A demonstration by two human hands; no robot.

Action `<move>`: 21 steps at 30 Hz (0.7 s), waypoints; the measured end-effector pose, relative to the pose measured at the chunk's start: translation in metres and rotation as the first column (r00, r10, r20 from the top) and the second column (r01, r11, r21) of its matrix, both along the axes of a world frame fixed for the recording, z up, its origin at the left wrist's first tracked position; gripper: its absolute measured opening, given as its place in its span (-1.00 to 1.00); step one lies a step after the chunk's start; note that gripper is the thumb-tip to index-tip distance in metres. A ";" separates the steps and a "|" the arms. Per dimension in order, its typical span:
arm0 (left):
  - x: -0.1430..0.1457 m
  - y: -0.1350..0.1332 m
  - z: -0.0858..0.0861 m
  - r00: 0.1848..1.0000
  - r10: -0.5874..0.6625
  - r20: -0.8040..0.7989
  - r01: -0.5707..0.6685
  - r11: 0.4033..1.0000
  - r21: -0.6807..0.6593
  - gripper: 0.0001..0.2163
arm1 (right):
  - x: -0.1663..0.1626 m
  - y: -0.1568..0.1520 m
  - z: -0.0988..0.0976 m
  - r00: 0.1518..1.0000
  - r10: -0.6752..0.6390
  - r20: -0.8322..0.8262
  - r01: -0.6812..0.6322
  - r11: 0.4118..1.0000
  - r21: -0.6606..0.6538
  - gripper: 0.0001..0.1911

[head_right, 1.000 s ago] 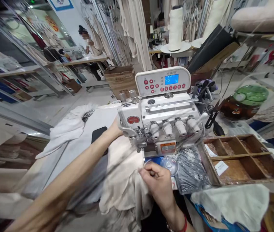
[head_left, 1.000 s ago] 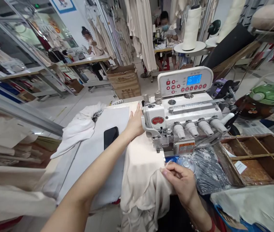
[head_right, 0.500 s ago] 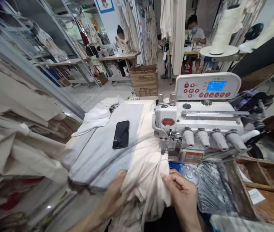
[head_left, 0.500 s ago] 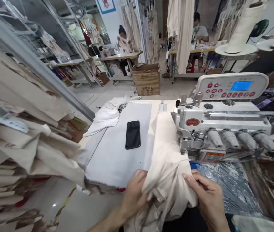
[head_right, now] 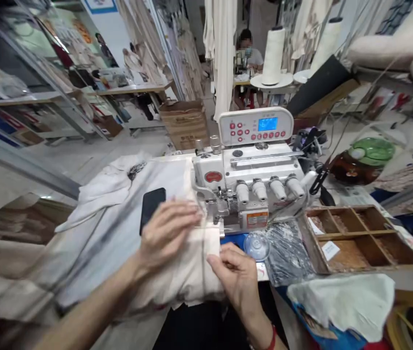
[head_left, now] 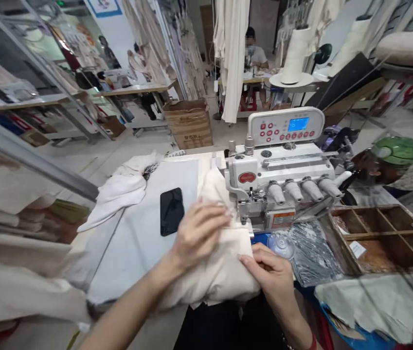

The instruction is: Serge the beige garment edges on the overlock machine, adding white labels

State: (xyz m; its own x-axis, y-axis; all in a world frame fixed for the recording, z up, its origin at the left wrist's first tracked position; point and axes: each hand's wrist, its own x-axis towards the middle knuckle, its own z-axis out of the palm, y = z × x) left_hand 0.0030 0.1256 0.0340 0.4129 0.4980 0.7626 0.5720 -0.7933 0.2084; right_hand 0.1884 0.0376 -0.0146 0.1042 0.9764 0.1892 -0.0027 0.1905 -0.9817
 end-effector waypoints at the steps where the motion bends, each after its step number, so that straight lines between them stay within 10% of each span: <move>1: 0.010 -0.007 -0.011 0.996 -0.076 0.046 0.077 0.997 -0.026 -0.74 | 0.001 0.001 0.000 1.000 0.014 -0.010 -0.013 1.000 0.018 -0.64; 9: 0.008 -0.008 -0.018 0.944 0.017 0.331 0.061 0.973 -0.223 -0.86 | -0.001 0.011 -0.009 0.998 -0.027 0.051 0.025 0.999 0.039 -0.53; 12: -0.019 -0.025 -0.024 0.927 0.251 0.278 -0.157 0.935 -0.319 -0.79 | -0.006 0.012 -0.017 1.000 0.006 -0.010 -0.006 0.999 -0.046 -0.50; 16: -0.043 -0.076 -0.074 0.802 0.597 0.007 -0.563 0.761 -0.321 -0.46 | 0.004 0.015 -0.010 0.961 0.190 -0.201 -0.250 0.910 -0.332 -0.50; 21: -0.078 -0.115 -0.111 0.801 0.598 -0.007 -0.558 0.743 -0.371 -0.76 | 0.030 0.024 0.003 0.966 0.207 -0.157 -0.249 0.910 -0.332 -0.42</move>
State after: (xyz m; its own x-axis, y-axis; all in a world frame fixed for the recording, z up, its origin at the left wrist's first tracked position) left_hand -0.0753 0.0109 -0.0768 -0.1121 0.8463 0.5208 0.8555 -0.1844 0.4838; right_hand 0.2189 0.0617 -0.0120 -0.1289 0.9779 -0.1648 -0.1227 -0.1807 -0.9759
